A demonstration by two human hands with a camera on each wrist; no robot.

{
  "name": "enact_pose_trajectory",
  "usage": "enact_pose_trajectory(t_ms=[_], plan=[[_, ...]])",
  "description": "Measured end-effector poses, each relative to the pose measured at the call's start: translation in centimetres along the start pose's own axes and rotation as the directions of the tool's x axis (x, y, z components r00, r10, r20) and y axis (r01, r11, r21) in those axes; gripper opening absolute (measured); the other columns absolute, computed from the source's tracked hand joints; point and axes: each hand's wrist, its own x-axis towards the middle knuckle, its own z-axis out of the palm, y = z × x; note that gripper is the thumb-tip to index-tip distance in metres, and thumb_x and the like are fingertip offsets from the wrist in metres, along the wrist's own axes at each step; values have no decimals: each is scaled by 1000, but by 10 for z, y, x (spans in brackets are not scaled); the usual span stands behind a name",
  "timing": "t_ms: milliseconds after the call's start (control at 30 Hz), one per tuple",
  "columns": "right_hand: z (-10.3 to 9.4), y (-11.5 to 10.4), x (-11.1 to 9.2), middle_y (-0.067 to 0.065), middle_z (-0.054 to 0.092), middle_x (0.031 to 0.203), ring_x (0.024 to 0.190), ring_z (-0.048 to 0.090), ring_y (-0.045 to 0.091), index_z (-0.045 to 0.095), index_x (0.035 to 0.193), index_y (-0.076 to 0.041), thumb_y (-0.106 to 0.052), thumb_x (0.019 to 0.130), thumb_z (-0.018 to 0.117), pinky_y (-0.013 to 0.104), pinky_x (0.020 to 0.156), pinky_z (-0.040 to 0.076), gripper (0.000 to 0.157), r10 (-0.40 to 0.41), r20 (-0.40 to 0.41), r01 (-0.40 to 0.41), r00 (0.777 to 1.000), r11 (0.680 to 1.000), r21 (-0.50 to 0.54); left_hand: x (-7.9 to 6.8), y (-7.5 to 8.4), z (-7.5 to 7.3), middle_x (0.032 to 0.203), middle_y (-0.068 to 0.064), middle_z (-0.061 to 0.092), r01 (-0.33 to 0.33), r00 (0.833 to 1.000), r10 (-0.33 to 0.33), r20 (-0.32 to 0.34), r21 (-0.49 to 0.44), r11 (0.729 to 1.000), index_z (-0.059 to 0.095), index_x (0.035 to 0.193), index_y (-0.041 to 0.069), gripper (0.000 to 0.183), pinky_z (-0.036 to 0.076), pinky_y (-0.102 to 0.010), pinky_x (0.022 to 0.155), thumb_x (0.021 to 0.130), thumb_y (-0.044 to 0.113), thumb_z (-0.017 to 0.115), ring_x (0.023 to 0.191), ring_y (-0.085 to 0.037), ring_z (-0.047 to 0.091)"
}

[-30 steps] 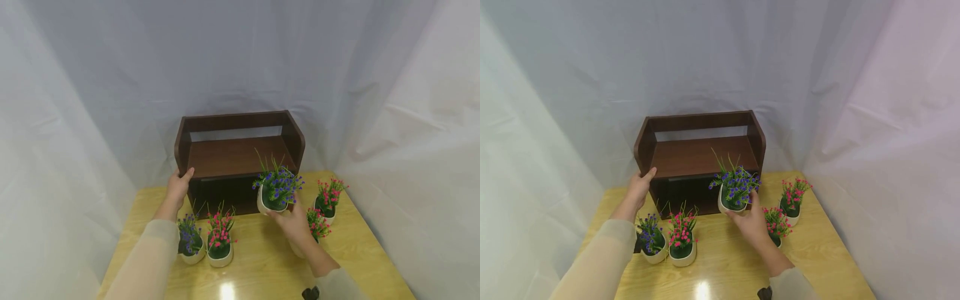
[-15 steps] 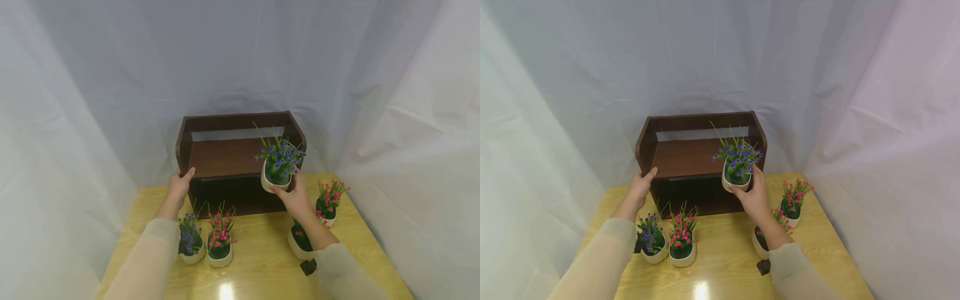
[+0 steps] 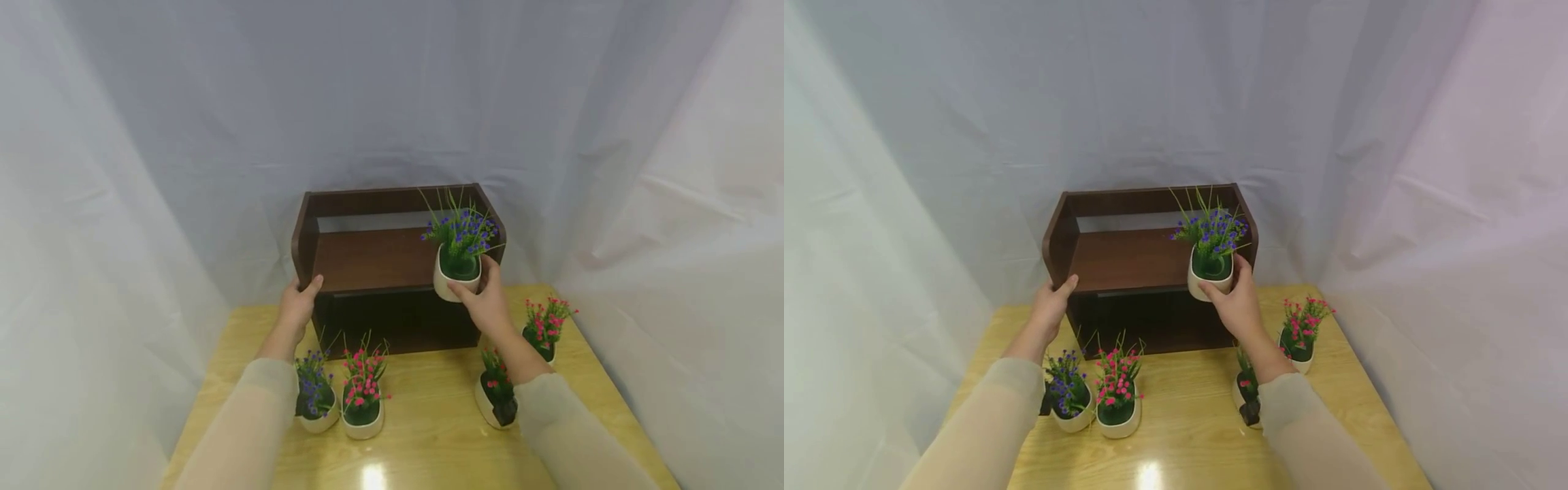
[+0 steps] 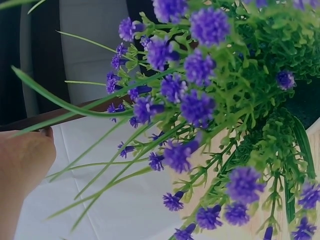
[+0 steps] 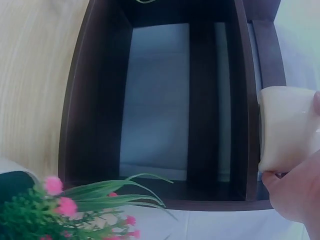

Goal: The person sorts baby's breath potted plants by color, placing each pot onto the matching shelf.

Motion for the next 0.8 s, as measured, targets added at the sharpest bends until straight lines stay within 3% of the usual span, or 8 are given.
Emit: enact_pose_trajectory(t_ms=[167,533,800], plan=[[-1,-1,10,24,32,174,164,36,39,20,169,-2,-26,102,79,54,132,39,93,30,-2,-30,1000,999,-26,-2,-1,-2,175,-21,37,20,1000,-20,3,0,1000,40,166,8,67,26,-59,138,112,44,57,165,-43,32],[5,-8,27,22,31,177,161,38,42,15,175,-11,-52,103,72,58,132,38,100,71,-10,-71,997,971,-228,-8,1,-8,176,-20,35,29,1000,-29,-5,-9,1000,39,167,9,69,25,-58,138,112,46,57,166,-42,29],[9,-6,42,22,38,174,160,40,45,19,174,-12,-52,105,69,63,132,35,95,51,-25,-57,998,942,-331,-11,0,-8,176,-20,35,46,999,-46,-12,-12,999,40,166,10,69,25,-60,138,111,47,58,166,-43,29]])
